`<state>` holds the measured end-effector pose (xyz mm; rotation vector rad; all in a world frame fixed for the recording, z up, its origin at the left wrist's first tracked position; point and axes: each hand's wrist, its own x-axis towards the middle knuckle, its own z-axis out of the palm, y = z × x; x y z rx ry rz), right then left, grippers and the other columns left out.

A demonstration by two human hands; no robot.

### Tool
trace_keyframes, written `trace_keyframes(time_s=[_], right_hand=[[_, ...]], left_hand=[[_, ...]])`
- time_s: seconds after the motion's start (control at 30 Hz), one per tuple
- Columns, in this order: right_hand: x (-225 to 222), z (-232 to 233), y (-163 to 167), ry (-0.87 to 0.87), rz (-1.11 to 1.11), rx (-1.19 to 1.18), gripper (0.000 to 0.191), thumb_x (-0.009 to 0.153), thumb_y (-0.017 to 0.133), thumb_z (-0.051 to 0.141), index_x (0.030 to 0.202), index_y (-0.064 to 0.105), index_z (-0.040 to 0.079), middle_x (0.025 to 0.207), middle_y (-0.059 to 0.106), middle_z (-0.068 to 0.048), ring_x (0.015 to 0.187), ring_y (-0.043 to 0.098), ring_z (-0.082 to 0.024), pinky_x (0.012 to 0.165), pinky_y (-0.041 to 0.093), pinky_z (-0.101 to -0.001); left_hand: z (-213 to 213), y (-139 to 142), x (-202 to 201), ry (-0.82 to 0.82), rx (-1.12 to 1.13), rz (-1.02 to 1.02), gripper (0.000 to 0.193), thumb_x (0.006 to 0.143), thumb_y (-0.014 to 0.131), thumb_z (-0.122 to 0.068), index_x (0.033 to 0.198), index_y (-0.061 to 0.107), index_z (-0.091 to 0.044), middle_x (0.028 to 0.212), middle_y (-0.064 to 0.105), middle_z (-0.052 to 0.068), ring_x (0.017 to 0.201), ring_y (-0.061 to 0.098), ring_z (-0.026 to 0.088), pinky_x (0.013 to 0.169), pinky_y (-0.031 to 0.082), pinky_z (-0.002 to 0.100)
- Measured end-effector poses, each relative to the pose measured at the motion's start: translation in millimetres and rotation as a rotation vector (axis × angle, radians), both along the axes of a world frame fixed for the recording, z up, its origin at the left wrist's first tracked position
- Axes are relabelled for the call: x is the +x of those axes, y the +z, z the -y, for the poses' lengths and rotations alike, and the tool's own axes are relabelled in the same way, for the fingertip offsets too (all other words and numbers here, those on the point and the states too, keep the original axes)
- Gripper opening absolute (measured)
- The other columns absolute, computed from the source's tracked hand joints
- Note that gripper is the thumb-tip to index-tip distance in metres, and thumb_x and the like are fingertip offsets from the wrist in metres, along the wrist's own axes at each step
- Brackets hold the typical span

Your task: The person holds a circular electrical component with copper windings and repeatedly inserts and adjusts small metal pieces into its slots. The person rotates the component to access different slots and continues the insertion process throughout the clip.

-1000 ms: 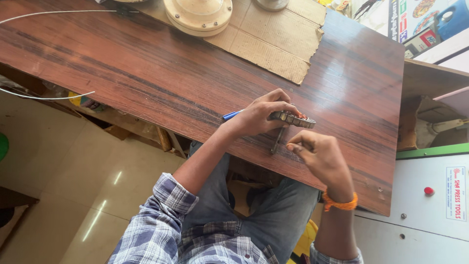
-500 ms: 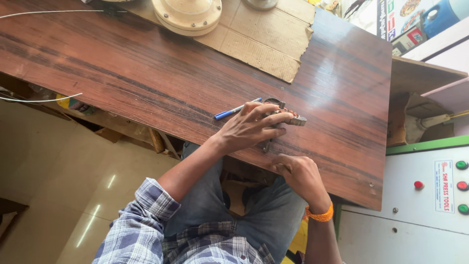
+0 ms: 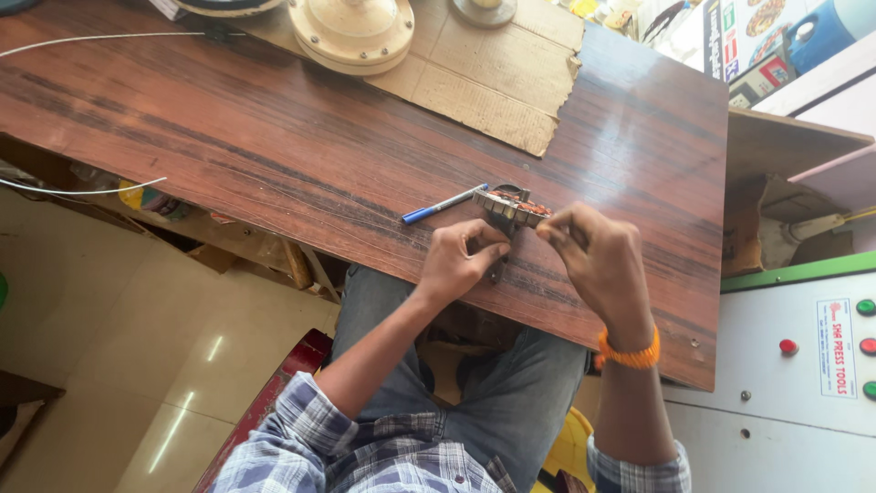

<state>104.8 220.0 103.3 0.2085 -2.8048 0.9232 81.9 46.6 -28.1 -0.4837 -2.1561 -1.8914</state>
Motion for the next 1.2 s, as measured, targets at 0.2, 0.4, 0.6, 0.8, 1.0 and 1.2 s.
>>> trace_keyframes(time_s=[0.2,0.4,0.6,0.8,1.0,1.2], right_hand=[[-41,15,-5,0.099,-0.113,-0.045,0.010,0.096,0.073,0.011,0.095,0.074,0.001,0.064,0.063,-0.001,0.057,0.056,-0.006,0.052,0.044,-0.0294],[-68,0,-29,-0.033,-0.050,0.029,0.011,0.095,0.074,0.013,0.096,0.077,0.002,0.062,0.058,0.000,0.054,0.048,-0.008,0.048,0.038,-0.0329],[-71,-26,-48,-0.199,0.022,0.004,0.014,0.094,0.076,0.017,0.102,0.079,0.006,0.057,0.053,0.002,0.050,0.041,-0.006,0.045,0.033,-0.0330],[-60,-44,-53,-0.298,0.041,0.007,0.015,0.095,0.077,0.020,0.100,0.080,0.006,0.055,0.051,0.004,0.050,0.040,-0.006,0.045,0.029,-0.0323],[-38,-58,-30,-0.250,0.092,-0.286,0.015,0.097,0.076,0.016,0.099,0.077,0.001,0.066,0.053,0.008,0.055,0.039,-0.001,0.046,0.028,-0.0245],[-11,-52,-11,-0.137,0.274,-0.622,0.013,0.095,0.073,0.010,0.101,0.075,-0.002,0.066,0.054,0.006,0.052,0.037,-0.001,0.043,0.025,-0.0220]], left_hand=[[-14,6,1,-0.035,0.240,0.457,0.014,0.086,0.077,-0.013,0.093,0.076,-0.001,0.075,0.075,0.005,0.056,0.065,0.008,0.050,0.052,0.026],[-20,10,-3,0.056,0.246,0.483,0.016,0.087,0.076,-0.016,0.094,0.076,-0.001,0.075,0.076,0.005,0.054,0.064,0.009,0.048,0.050,0.027],[-31,16,-5,0.173,0.209,0.299,0.016,0.088,0.077,-0.017,0.097,0.076,-0.004,0.082,0.078,0.005,0.073,0.073,0.012,0.067,0.056,0.029],[-15,19,8,0.270,-0.193,-0.472,0.018,0.093,0.077,-0.017,0.108,0.070,-0.012,0.103,0.074,0.002,0.098,0.066,0.019,0.092,0.053,0.034],[12,35,-56,-0.222,-0.428,-0.653,0.051,0.092,0.079,-0.018,0.139,0.062,-0.009,0.118,0.072,0.002,0.109,0.062,0.021,0.104,0.048,0.038],[14,29,-65,-0.319,-0.279,-0.510,0.041,0.087,0.081,-0.019,0.126,0.069,-0.017,0.121,0.072,0.000,0.110,0.063,0.023,0.105,0.052,0.037]])
